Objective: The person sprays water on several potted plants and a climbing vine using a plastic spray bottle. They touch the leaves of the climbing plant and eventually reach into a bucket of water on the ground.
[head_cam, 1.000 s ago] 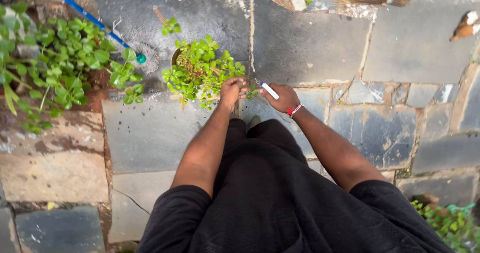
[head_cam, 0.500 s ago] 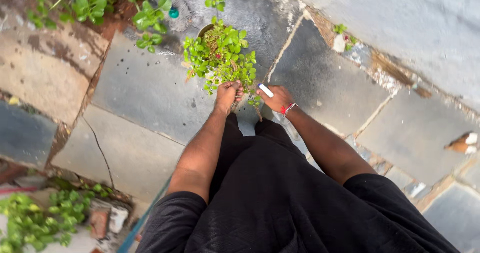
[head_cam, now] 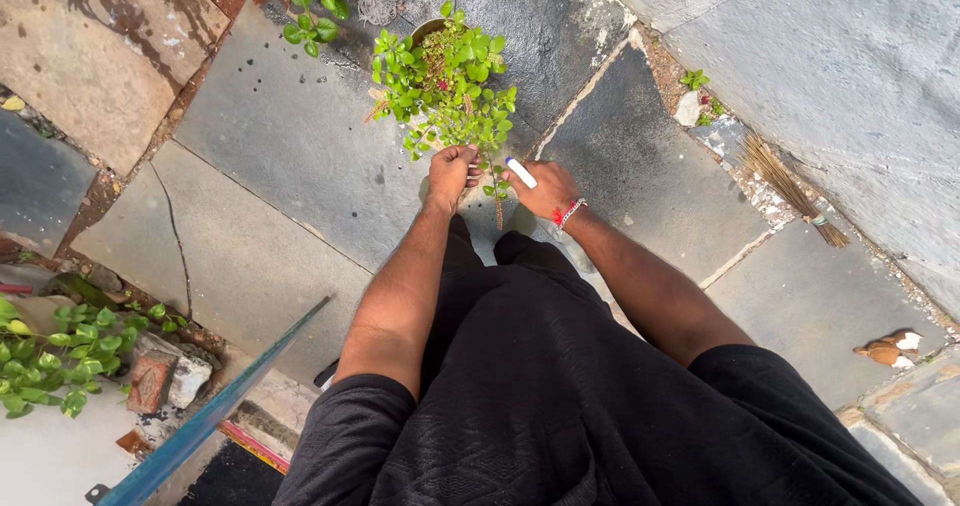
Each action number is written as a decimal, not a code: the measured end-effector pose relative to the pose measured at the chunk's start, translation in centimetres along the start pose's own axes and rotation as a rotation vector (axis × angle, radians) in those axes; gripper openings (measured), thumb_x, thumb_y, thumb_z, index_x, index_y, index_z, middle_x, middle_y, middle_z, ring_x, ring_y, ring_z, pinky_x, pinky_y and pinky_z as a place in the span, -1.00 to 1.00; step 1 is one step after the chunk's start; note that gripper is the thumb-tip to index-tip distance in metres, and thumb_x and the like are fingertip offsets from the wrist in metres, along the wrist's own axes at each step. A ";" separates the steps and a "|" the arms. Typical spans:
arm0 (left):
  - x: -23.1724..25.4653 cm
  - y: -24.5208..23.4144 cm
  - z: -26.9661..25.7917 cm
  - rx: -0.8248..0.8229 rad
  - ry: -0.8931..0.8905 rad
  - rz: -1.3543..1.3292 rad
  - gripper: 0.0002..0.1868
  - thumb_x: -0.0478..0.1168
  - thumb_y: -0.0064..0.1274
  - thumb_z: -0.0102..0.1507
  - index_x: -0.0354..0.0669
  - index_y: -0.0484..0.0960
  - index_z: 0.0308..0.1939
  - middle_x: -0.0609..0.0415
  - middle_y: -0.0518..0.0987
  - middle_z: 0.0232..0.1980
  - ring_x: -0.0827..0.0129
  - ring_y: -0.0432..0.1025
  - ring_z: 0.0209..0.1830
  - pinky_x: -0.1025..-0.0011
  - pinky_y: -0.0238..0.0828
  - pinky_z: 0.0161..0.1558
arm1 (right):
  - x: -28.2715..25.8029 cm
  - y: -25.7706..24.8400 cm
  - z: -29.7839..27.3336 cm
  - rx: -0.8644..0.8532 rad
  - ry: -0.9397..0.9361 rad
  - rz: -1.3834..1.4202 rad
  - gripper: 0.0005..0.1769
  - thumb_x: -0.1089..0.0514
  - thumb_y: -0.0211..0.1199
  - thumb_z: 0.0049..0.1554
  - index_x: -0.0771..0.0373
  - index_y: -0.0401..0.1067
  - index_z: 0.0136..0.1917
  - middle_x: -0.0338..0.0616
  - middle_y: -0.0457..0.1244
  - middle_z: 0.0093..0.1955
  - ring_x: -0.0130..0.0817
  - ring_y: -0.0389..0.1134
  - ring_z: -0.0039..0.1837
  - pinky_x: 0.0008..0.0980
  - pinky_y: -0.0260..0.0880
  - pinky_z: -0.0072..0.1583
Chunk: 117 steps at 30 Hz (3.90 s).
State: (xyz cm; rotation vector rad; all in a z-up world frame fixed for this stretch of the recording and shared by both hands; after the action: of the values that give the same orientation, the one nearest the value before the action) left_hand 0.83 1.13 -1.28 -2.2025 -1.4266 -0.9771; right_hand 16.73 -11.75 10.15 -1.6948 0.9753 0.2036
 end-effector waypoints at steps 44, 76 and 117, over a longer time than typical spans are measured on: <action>-0.7 3.6 -2.0 -0.132 -0.071 0.144 -0.72 -0.07 0.08 0.35 -0.20 0.63 -0.01 0.15 0.67 -0.18 0.49 0.53 -0.32 0.48 0.47 -0.33 | 2.9 -1.3 -2.2 0.051 0.145 0.084 -0.47 -0.23 0.15 0.27 0.31 0.54 -0.09 0.15 0.37 -0.28 0.13 0.45 -0.14 0.05 0.42 -0.05; -4.7 0.6 -5.4 -0.073 -0.114 0.112 -0.69 -0.05 0.09 0.35 -0.20 0.63 0.02 0.12 0.66 -0.16 0.47 0.53 -0.30 0.47 0.49 -0.33 | 6.2 3.8 -6.0 -0.063 -0.011 -0.084 -0.47 -0.25 0.12 0.28 0.29 0.50 -0.11 0.15 0.37 -0.26 0.18 0.43 -0.13 0.08 0.43 -0.07; -7.7 -7.7 -5.7 -0.312 -0.039 0.206 -0.71 -0.05 0.11 0.34 -0.16 0.62 0.01 0.13 0.65 -0.16 0.47 0.52 -0.32 0.47 0.47 -0.35 | 3.6 14.4 -14.7 0.378 0.284 -0.042 -0.44 -0.26 0.11 0.26 0.32 0.47 -0.11 0.25 0.37 -0.20 0.29 0.41 -0.09 0.15 0.41 -0.04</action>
State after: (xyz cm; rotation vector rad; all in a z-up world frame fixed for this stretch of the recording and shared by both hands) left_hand -10.16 -4.04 -3.34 -2.5419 -1.0929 -1.1518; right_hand 4.24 -26.95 3.04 -1.4140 1.1059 -0.2440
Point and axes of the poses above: each hand's wrist, its own z-axis towards the middle knuckle, its own y-axis out of the palm, x = y × z, the point moved 2 cm from there along z, towards the middle knuckle
